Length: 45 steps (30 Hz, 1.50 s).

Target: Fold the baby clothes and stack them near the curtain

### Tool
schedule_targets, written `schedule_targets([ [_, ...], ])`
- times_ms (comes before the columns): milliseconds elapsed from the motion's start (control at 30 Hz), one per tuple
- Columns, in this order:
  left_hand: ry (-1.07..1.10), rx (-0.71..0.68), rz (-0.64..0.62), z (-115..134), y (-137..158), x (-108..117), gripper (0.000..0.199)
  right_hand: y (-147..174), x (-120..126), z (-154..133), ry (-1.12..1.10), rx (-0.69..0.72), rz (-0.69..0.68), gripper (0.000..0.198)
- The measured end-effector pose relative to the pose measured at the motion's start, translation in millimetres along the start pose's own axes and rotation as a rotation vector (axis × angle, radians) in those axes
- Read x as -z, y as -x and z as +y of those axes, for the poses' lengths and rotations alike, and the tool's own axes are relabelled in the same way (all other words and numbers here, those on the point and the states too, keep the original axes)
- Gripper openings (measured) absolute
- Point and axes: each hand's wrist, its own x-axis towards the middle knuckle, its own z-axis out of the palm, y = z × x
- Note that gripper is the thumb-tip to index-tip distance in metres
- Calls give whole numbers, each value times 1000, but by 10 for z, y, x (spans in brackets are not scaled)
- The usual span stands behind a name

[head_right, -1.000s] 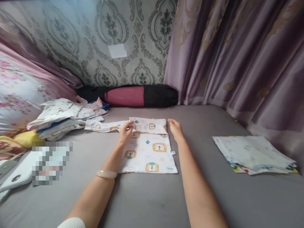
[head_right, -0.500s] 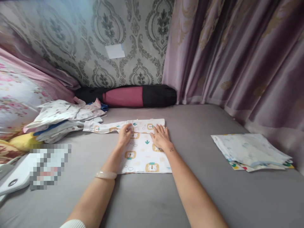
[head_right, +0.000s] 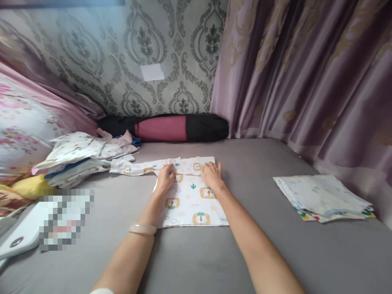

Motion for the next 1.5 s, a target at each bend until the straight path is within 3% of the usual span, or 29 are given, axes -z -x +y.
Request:
schedule_targets([
  [200, -82, -14, 67, 67, 55, 13, 29, -189, -99, 57, 29, -20, -12, 64],
  [400, -193, -32, -58, 146, 105, 83, 26, -268, -238, 155, 39, -74, -76, 72],
  [600, -238, -21, -101, 203, 106, 146, 26, -298, -187, 129, 88, -98, -154, 74],
  [733, -296, 8, -107, 279, 109, 184, 28, -336, -83, 49, 135, -138, -213, 71],
  [833, -307, 4, -105, 328, 107, 197, 29, -334, -47, -86, 125, -129, -158, 68],
  [967, -286, -26, -133, 329, 100, 168, 28, -282, -122, -338, 47, -25, -130, 67],
  [1100, -279, -93, -163, 276, 94, 119, 24, -233, -237, -522, 7, -29, -140, 65],
  [1500, -209, -146, -157, 201, 39, 125, 24, -252, -253, -548, 47, -59, -166, 62],
])
